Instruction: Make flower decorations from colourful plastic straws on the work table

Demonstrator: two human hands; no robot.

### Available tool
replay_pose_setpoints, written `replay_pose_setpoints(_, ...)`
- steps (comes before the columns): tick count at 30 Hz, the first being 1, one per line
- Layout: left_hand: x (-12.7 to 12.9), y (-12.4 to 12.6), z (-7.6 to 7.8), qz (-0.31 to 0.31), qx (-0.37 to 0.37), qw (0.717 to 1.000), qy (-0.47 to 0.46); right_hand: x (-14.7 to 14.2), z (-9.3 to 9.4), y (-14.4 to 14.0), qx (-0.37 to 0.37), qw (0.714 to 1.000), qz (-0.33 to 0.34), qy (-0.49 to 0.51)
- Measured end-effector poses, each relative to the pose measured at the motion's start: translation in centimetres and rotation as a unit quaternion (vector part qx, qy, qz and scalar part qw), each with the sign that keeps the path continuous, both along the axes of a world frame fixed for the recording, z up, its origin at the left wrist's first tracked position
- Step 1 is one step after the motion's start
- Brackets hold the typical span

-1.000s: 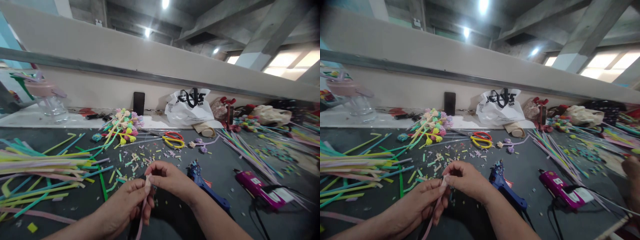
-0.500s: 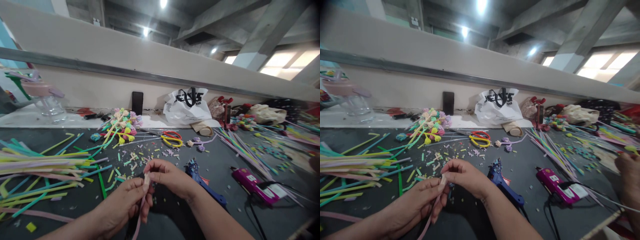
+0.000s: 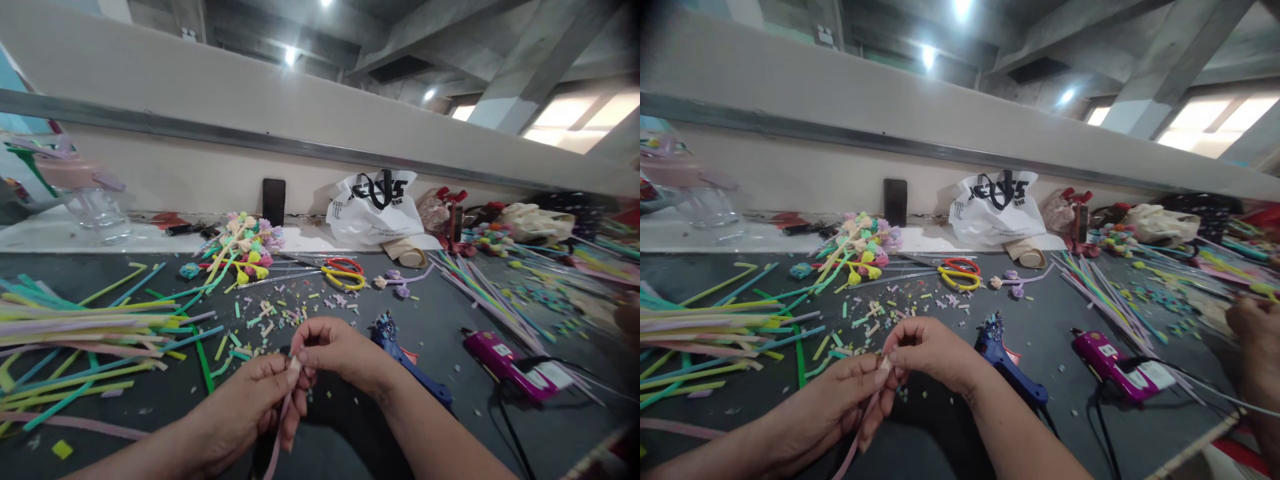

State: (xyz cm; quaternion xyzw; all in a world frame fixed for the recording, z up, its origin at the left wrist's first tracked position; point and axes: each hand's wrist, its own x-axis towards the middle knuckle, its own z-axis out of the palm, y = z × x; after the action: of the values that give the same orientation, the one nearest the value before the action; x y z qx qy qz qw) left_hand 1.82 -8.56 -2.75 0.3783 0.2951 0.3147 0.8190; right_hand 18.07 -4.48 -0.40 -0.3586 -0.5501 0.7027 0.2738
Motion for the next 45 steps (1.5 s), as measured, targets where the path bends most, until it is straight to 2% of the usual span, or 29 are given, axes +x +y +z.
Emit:
replay_pose_setpoints(9, -0.4, 0.3, 0.3, -0.027, -0.074, 0.996, -0.037, 0.4, 0.7, 0.3, 0.0, 1.0, -0.011, -0.002)
replay_pose_setpoints(21, -0.1, -0.3, 0.6, 0.006, -0.002, 0.997, 0.072, -0.2, 0.5, 0.2, 0.006, 0.998, -0.036, -0.058)
replay_pose_setpoints(29, -0.1, -0.4, 0.3, -0.005, 0.004, 0.996, 0.086, -0.5, 0.0, 0.0, 0.002, 0.997, -0.036, -0.067)
replay_pose_setpoints(33, -0.2, -0.3, 0.3, -0.013, -0.002, 0.998, 0.058, 0.0, 0.4, 0.1, -0.012, 0.999, 0.005, -0.037)
replay_pose_setpoints(36, -0.3, -0.2, 0.4, -0.006, -0.019, 1.0, -0.002, 0.6, 1.1, 0.2, -0.018, 0.999, 0.03, -0.002)
replay_pose_setpoints(40, -0.6, -0.2, 1.1, -0.006, -0.075, 0.994, -0.074, 0.9, 1.7, 0.1, -0.005, 0.997, 0.058, 0.047)
replay_pose_setpoints(43, -0.6, -0.4, 1.8, -0.008, -0.122, 0.988, -0.098, 0.8, 1.7, -0.1, -0.009, 0.994, 0.072, 0.082)
replay_pose_setpoints(45, -0.5, -0.6, 2.0, -0.017, -0.127, 0.986, -0.107, 0.8, 1.6, -0.3, -0.014, 0.993, 0.064, 0.093)
